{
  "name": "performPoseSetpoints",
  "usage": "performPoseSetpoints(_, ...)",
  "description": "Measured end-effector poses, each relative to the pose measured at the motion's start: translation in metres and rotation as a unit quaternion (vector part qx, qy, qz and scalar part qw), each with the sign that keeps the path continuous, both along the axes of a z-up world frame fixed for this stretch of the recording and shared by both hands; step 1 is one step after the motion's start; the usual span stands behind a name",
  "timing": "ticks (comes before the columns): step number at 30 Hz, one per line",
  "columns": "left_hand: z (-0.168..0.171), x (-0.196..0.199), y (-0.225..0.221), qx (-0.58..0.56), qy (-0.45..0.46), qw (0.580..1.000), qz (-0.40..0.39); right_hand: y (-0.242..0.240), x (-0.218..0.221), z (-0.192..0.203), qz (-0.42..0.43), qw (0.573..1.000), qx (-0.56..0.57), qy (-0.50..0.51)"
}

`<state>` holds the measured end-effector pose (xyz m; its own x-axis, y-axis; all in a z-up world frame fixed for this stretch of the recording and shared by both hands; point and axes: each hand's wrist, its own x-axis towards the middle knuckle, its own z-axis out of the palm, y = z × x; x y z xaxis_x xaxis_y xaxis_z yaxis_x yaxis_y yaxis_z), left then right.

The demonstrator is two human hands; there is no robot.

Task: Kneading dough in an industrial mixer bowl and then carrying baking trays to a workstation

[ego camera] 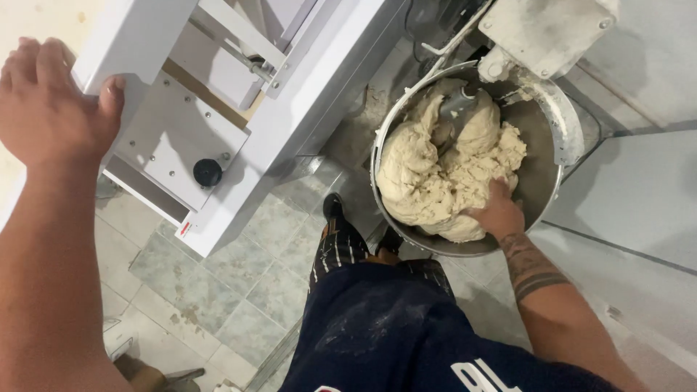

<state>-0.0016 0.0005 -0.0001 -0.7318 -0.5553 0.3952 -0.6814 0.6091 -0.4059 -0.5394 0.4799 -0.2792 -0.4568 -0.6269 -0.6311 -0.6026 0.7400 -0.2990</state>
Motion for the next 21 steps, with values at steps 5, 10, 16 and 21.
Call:
performPoseSetpoints(5, -0.001, 0.002, 0.0, 0.016, 0.003, 1.0, 0.002, -0.022, -0.014, 0.02, -0.02, 0.997, 0.065, 0.026)
performPoseSetpoints(10, -0.006, 0.006, 0.0, -0.02, -0.041, 0.997, 0.066, -0.013, -0.017, 0.016, 0.024, 0.997, 0.023, 0.068)
performPoseSetpoints(16, 0.003, -0.003, 0.004, 0.033, -0.034, 0.993, 0.108, 0.011, 0.0, -0.001, -0.094, 0.991, -0.089, -0.039)
performPoseSetpoints(21, -0.002, 0.001, 0.001, -0.022, -0.019, 0.998, 0.052, 0.006, 0.059, 0.06, -0.135, 0.986, -0.064, -0.077)
